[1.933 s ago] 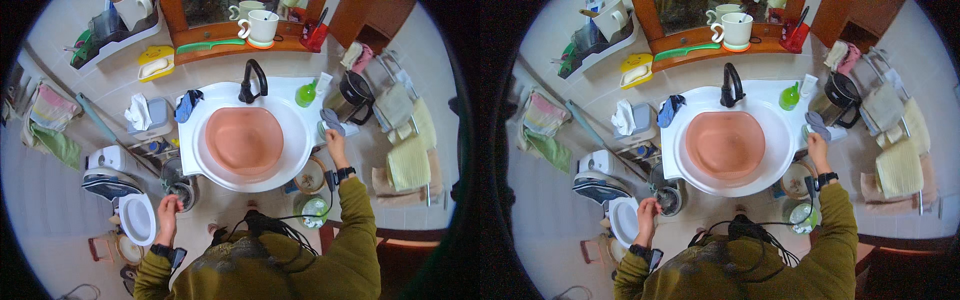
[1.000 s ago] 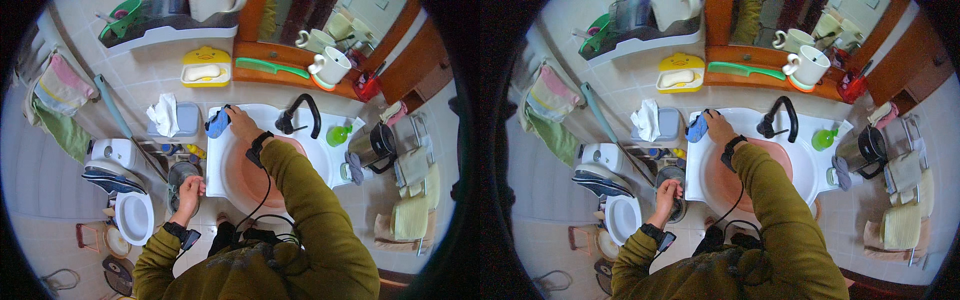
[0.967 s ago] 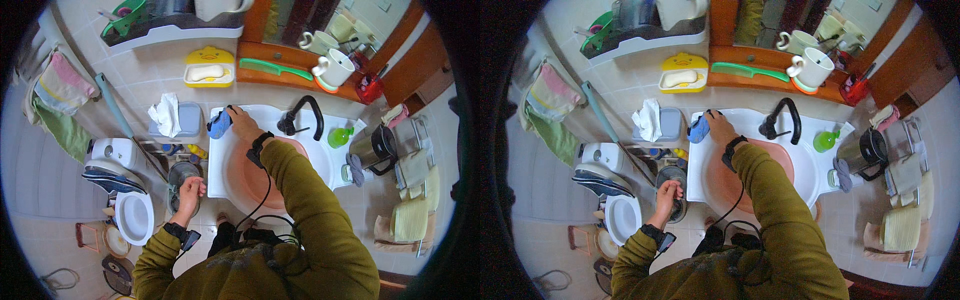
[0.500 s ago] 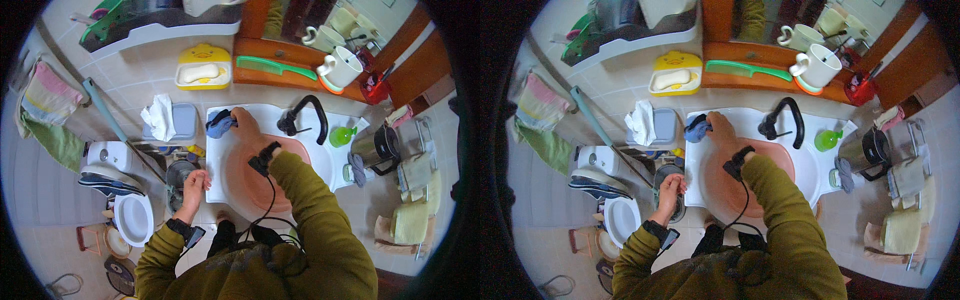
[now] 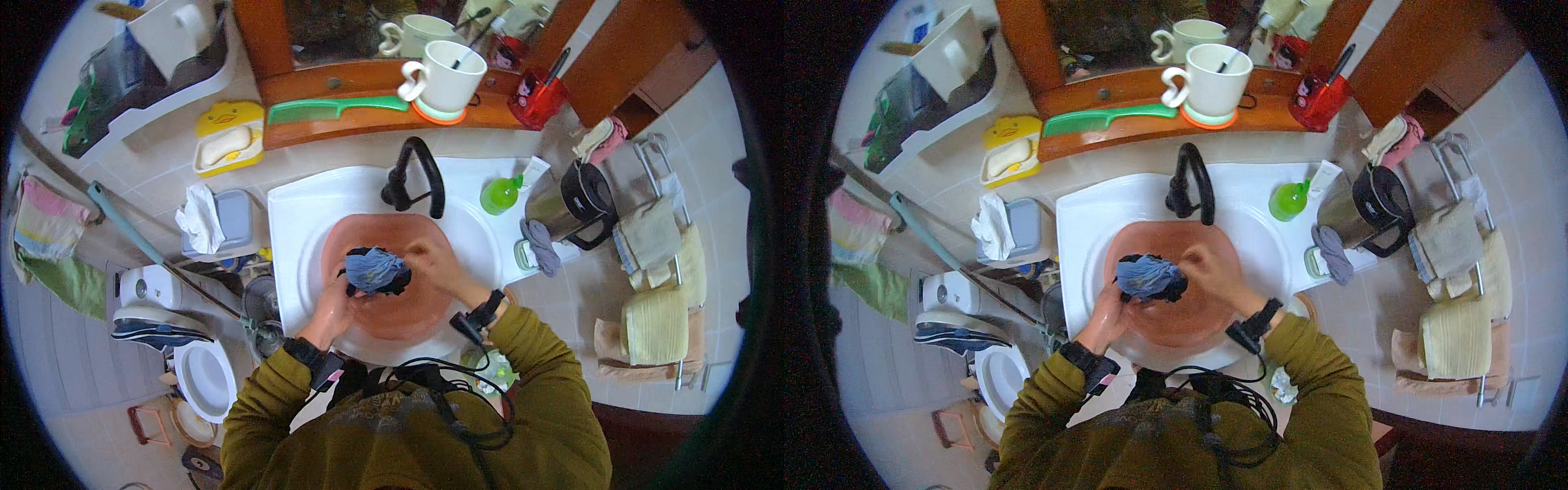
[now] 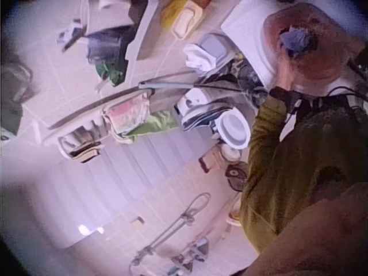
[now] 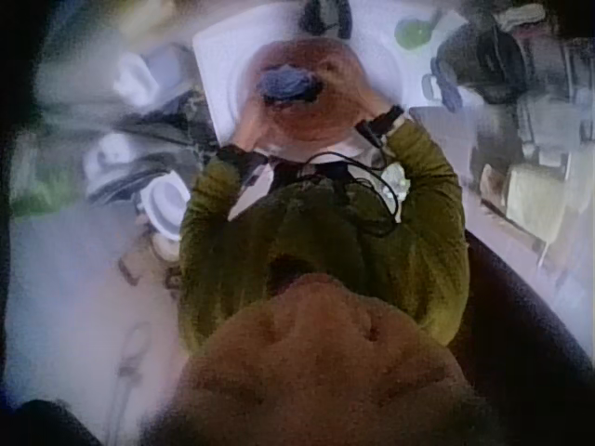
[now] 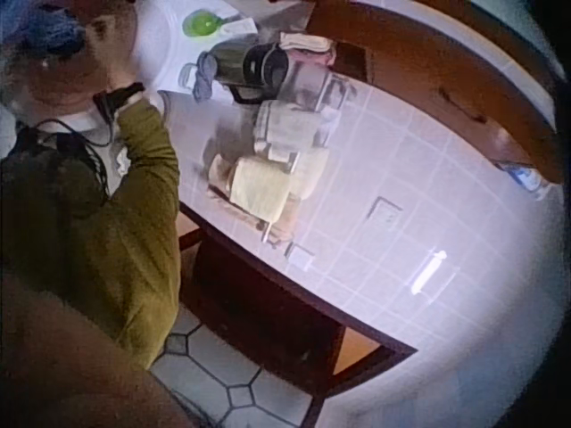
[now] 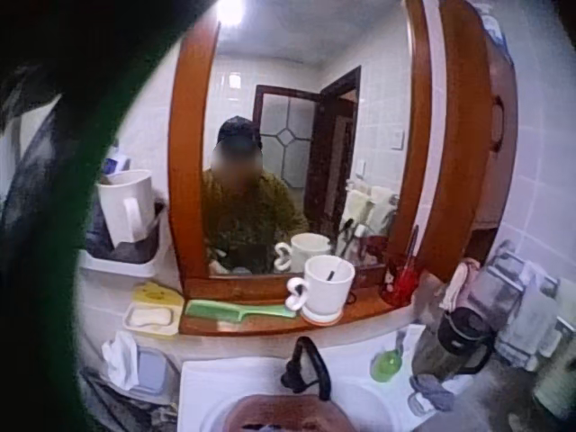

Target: The person washes a small piece of clothing by hand in a pink basin placed in a bathroom sink. They scrub and rinse the item, wring it out, and then pour the soapy water into the toilet. The person refills the basin with fresh water and continues washing the item under running water.

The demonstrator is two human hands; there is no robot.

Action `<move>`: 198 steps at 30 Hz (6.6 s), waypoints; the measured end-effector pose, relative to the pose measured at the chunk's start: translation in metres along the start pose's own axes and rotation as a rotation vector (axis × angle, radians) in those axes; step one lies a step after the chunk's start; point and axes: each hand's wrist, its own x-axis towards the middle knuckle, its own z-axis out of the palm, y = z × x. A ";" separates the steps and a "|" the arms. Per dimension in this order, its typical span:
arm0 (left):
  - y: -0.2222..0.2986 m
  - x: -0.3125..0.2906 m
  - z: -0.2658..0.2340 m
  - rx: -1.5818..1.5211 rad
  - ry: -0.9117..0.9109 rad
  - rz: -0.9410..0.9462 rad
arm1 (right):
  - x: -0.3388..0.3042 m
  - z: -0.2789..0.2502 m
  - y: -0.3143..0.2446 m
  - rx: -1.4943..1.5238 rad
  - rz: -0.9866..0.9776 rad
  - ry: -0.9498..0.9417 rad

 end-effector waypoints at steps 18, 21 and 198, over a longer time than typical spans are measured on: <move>-0.081 0.045 0.021 0.255 0.371 -0.004 | 0.103 -0.073 0.085 -0.275 -0.188 0.099; -0.086 0.052 0.021 0.300 0.335 -0.020 | 0.102 -0.070 0.093 -0.229 -0.201 0.083; -0.074 0.108 0.025 0.101 0.301 0.106 | -0.014 0.035 0.114 0.470 0.317 0.157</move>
